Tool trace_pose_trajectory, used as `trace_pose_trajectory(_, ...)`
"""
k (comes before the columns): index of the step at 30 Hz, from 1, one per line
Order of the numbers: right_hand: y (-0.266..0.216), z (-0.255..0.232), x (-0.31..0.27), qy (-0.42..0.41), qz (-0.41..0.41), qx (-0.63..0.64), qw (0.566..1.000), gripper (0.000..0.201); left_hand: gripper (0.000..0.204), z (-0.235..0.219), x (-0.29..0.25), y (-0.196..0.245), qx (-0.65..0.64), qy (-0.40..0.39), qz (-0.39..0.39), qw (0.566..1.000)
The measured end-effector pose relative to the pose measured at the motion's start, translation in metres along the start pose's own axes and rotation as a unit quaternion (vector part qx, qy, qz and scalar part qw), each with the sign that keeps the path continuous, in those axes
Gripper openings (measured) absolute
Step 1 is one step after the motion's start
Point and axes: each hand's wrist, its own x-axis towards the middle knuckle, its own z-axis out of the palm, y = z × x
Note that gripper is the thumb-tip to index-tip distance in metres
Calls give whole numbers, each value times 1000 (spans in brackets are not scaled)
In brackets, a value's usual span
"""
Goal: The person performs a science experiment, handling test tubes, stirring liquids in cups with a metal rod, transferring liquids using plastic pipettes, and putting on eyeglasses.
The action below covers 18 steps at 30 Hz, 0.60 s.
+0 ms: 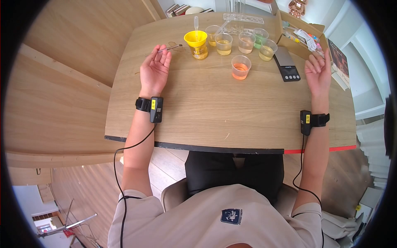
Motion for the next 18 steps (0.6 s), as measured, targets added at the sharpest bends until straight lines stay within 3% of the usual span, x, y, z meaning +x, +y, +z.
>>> trace_pose_trajectory(18,1,1,0,6,0,-6,1000,28,23,-2,2,0,-6,-1,-4,1000)
